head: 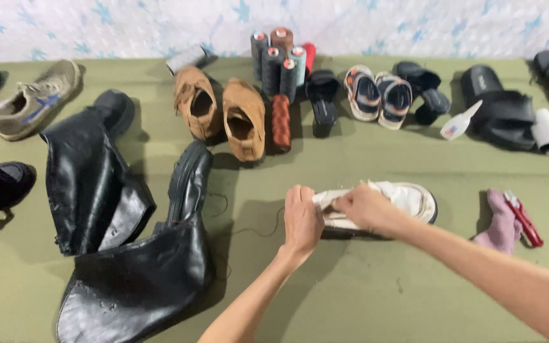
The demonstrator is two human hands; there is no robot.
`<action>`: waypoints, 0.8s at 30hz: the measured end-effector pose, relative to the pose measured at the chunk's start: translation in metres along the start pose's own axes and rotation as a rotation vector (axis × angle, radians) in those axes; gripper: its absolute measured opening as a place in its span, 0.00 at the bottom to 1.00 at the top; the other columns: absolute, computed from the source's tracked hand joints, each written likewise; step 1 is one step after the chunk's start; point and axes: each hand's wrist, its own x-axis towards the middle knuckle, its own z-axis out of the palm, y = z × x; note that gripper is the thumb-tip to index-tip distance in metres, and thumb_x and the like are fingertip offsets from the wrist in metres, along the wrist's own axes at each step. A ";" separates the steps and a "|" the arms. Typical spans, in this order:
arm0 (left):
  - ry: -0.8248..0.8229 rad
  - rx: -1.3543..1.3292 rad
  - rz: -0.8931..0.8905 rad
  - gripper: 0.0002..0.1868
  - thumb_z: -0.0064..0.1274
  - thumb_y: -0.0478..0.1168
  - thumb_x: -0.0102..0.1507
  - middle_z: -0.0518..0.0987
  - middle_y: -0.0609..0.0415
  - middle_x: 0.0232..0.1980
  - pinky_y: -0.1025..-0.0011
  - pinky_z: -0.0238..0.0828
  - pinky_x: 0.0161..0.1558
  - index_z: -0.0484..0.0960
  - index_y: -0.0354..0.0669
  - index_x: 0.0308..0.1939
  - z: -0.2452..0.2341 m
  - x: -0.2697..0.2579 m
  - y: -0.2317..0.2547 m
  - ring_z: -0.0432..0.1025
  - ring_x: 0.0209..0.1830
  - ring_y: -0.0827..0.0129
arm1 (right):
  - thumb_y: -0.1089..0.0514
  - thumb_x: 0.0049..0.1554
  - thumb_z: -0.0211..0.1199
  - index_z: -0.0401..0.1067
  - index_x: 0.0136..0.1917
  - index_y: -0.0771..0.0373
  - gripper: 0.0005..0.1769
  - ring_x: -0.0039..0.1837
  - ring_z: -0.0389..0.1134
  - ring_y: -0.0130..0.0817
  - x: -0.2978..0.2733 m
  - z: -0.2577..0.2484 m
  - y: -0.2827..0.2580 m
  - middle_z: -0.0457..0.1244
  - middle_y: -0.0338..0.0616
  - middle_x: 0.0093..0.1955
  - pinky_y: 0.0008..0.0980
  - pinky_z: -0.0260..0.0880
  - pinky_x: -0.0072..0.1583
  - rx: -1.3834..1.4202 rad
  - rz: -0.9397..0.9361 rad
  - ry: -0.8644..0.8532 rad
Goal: The person prepares a spool of thread and a needle, then uses a stitching awl to puncture the sole of a white shoe. They pull the thread through the holes to sew the sole, repeating the process along the edge of the shoe.
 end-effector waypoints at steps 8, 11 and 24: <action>0.140 0.009 0.089 0.13 0.56 0.27 0.56 0.62 0.49 0.36 0.63 0.60 0.40 0.67 0.36 0.38 0.003 -0.007 0.006 0.61 0.35 0.54 | 0.62 0.58 0.48 0.67 0.49 0.62 0.09 0.42 0.76 0.48 -0.018 0.073 0.011 0.71 0.45 0.35 0.50 0.76 0.44 -0.694 -0.313 0.243; 0.208 0.012 0.128 0.10 0.52 0.27 0.57 0.61 0.48 0.35 0.63 0.59 0.38 0.68 0.36 0.39 0.001 -0.012 0.011 0.61 0.35 0.54 | 0.62 0.58 0.51 0.66 0.52 0.65 0.09 0.39 0.75 0.48 -0.020 0.086 0.016 0.69 0.44 0.33 0.53 0.74 0.41 -0.679 -0.287 0.286; 0.404 -0.164 0.201 0.19 0.42 0.25 0.62 0.71 0.42 0.49 0.61 0.69 0.47 0.71 0.32 0.58 -0.017 -0.083 0.047 0.67 0.48 0.51 | 0.47 0.62 0.52 0.49 0.70 0.50 0.26 0.31 0.67 0.64 -0.093 0.147 0.078 0.69 0.46 0.31 0.54 0.65 0.34 0.038 -0.259 0.425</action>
